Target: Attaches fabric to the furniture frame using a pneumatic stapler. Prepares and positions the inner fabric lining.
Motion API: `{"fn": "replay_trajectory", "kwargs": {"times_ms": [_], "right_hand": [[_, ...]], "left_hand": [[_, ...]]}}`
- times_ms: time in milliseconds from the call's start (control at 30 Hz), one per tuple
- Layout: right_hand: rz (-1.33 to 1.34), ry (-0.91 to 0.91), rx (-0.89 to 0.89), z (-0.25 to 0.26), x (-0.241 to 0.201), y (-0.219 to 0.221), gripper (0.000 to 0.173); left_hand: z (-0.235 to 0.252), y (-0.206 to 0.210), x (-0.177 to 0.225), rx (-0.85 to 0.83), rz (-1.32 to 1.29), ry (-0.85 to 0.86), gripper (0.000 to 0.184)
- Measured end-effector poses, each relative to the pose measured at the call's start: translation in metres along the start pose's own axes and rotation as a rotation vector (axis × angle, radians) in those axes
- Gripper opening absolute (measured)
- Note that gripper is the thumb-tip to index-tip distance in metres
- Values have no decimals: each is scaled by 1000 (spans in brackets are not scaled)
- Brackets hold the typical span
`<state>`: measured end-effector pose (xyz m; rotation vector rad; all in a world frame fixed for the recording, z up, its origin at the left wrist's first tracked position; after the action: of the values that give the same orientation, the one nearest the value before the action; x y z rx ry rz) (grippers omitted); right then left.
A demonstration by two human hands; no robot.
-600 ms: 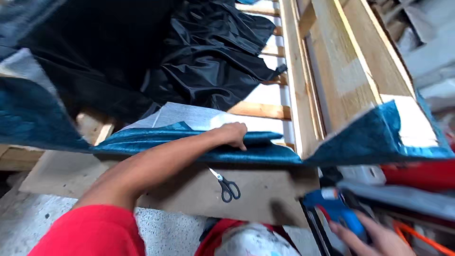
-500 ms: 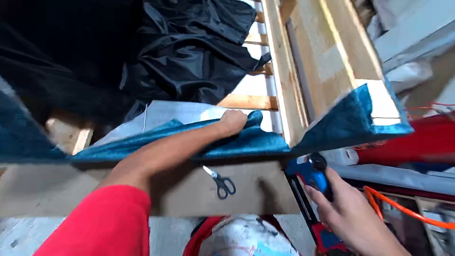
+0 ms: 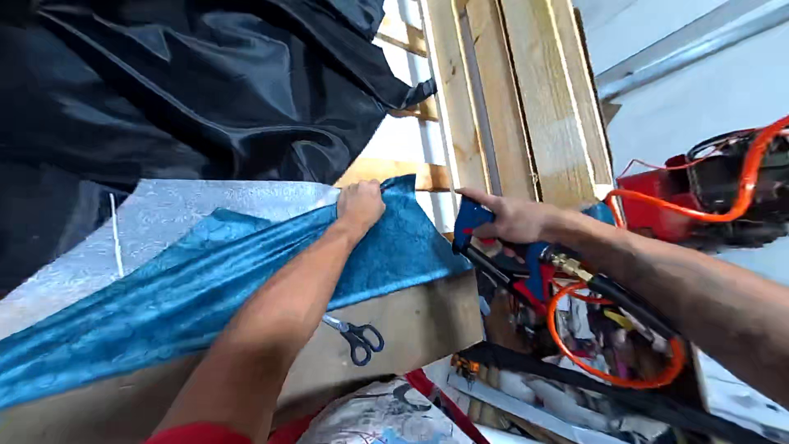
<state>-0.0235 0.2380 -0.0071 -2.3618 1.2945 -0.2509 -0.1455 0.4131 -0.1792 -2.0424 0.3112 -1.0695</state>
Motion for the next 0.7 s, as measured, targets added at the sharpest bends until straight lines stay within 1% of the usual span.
{"fn": "replay_trajectory", "kwargs": {"times_ms": [33, 100, 167, 300, 433, 567, 700], "right_hand": [[-29, 28, -30, 10, -1, 0, 87], [-57, 95, -127, 22, 0, 14, 86], [-35, 131, -200, 29, 1, 20, 85], [94, 91, -265, 28, -14, 15, 88], [60, 112, -326, 26, -30, 28, 85], [106, 68, -364, 25, -51, 39, 84], [95, 37, -390, 22, -72, 48, 84]], "left_hand": [[2, 4, -2, -32, 5, -15, 24], [-3, 16, -2, -110, 33, -41, 25], [-3, 18, -1, -142, 52, -51, 28], [1, 19, -3, -143, 41, -51, 30], [2, 20, -2, -145, 27, -16, 34], [3, 19, -3, -124, -8, -5, 34], [6, 15, -1, -118, -15, 46, 31]]}}
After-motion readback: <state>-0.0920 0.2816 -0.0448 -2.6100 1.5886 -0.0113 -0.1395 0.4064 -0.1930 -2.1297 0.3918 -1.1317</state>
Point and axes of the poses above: each hand's wrist, its own z-axis towards the middle knuckle, its own y-axis out of the palm, x = y × z, the point moved 8 cm from there along z, towards the middle knuckle, and after that the axes turned 2 degrees about -x, right-handed, at the moved point
